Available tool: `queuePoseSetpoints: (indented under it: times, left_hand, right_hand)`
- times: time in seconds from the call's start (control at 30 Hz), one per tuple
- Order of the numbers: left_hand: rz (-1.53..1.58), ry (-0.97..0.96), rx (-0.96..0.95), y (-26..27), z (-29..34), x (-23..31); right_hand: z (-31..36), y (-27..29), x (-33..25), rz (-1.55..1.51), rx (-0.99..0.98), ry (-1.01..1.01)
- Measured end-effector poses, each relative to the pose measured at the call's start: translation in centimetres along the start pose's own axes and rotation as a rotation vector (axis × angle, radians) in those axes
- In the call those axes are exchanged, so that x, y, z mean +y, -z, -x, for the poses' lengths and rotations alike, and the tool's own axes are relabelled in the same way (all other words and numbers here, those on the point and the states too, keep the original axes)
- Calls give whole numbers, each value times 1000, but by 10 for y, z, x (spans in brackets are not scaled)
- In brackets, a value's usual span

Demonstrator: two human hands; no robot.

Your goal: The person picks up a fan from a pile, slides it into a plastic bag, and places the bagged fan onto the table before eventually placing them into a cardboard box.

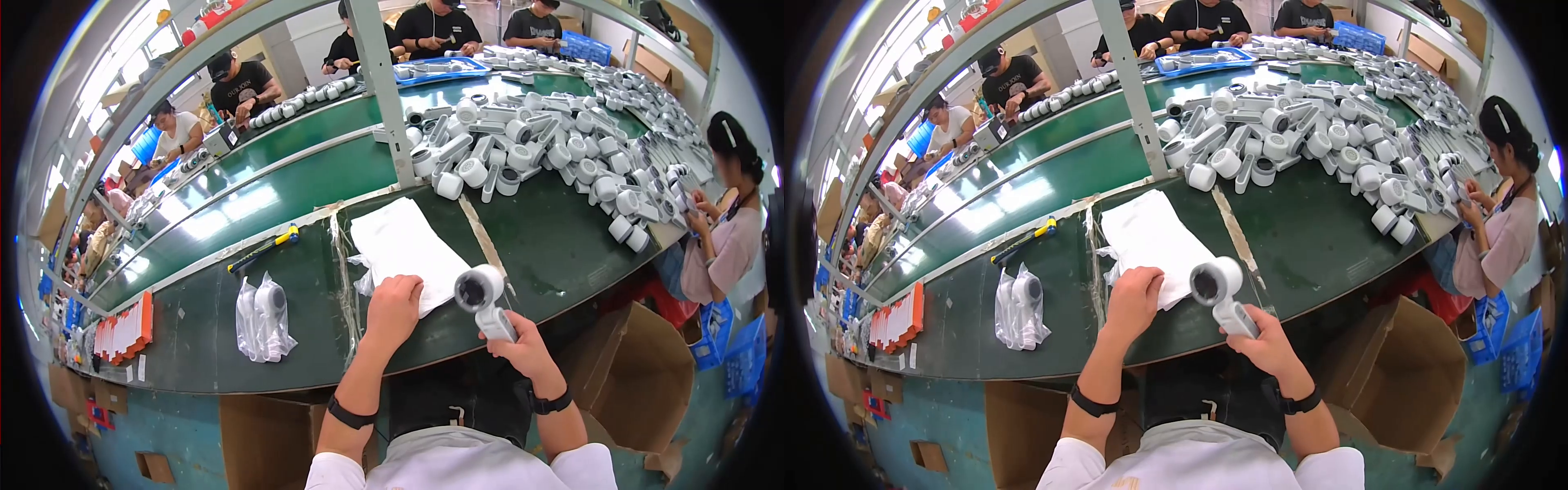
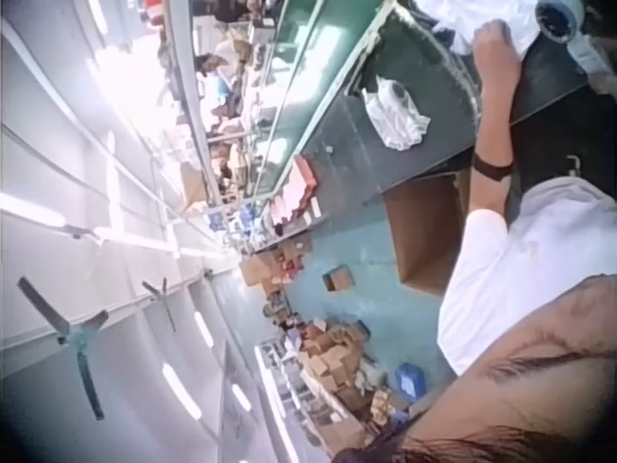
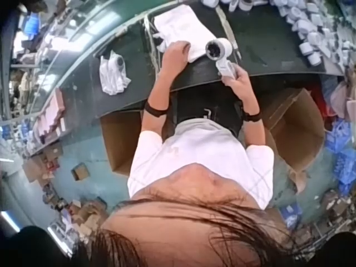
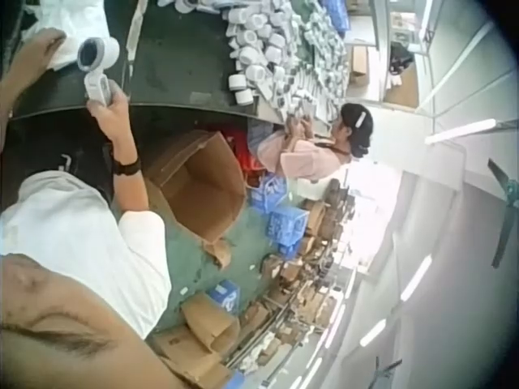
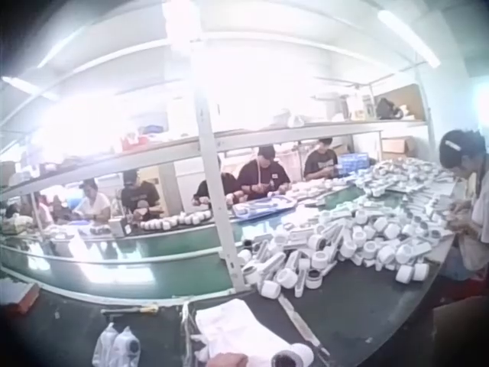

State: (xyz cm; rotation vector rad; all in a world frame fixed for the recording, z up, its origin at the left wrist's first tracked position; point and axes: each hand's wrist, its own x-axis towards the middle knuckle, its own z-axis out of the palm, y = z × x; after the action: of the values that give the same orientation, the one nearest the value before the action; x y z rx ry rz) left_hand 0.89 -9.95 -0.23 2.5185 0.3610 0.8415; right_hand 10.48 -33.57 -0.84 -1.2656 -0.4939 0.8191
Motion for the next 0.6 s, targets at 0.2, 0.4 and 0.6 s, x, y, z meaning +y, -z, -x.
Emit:
queuePoseSetpoints:
  times: [0.2,0.4,0.6]
  left_hand:
    - [111,13,30,5,-4,7]
    - [226,102,-19,12,-1,9]
    - [245,75,-42,19,1,11]
  right_hand:
    - [8,5,-7,216,-69,-120]
    - [3,4,-21,612,-287,70]
    - [-19,-1,-38,826,-383,38]
